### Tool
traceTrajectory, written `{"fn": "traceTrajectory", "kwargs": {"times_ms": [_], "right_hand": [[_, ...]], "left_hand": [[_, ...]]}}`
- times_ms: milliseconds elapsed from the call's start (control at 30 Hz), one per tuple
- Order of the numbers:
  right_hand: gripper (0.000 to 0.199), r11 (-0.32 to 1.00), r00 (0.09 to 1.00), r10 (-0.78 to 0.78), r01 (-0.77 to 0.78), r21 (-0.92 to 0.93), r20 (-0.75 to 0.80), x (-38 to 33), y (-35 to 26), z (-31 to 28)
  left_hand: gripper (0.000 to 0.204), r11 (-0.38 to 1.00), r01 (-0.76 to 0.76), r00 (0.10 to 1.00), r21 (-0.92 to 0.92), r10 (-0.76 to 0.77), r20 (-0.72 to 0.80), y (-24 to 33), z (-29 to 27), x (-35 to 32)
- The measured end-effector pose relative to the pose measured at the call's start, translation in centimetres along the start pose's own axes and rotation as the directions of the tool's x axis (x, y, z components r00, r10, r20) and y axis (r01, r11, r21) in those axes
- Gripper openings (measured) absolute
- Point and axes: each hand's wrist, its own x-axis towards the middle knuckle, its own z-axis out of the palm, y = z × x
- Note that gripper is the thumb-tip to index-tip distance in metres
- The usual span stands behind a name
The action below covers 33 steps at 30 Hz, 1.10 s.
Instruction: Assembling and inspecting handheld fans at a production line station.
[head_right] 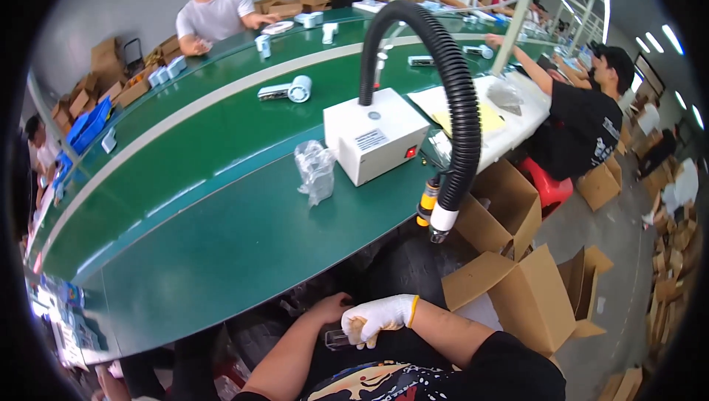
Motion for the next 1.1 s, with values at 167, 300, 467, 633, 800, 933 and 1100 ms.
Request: {"fn": "traceTrajectory", "kwargs": {"times_ms": [167, 300, 467, 633, 800, 933, 1100], "right_hand": [[0.030, 0.984, 0.983, -0.170, 0.173, 0.045, -0.071, -1.9, 1.8, -0.3], [0.031, 0.971, 0.975, -0.173, 0.193, 0.141, -0.143, -3.1, 3.6, 1.1], [0.040, 0.924, 0.930, -0.237, 0.305, 0.230, -0.281, -4.0, 6.0, 1.9], [0.037, 0.922, 0.913, -0.258, 0.330, 0.202, -0.315, -1.8, 5.7, 1.3], [0.030, 0.977, 0.928, -0.213, 0.193, -0.094, -0.305, 0.9, 4.4, 0.4], [0.031, 0.867, 0.913, -0.041, -0.169, -0.469, -0.405, 2.5, 0.4, 0.4], [0.036, 0.734, 0.931, -0.063, -0.200, -0.649, -0.359, 6.3, 0.7, 0.8]], "left_hand": [[0.057, 0.989, -0.124, 0.990, 0.075, 0.118, 0.079, 0.2, 4.2, 3.6], [0.054, 0.950, -0.162, 0.896, -0.266, 0.254, 0.365, -0.8, 7.2, 7.2], [0.049, 0.870, 0.140, 0.770, -0.474, 0.205, 0.604, 1.0, 7.5, 8.3], [0.046, 0.911, -0.177, 0.872, -0.373, 0.321, 0.369, 1.3, 2.8, 7.0], [0.041, 0.918, -0.233, 0.972, -0.321, 0.210, -0.106, 0.6, -4.1, 3.2], [0.043, 0.788, -0.004, 0.903, -0.616, -0.262, -0.341, -7.0, -7.6, 0.4], [0.045, 0.653, -0.143, 0.845, -0.744, -0.310, -0.435, -14.3, -7.0, -4.2]]}}
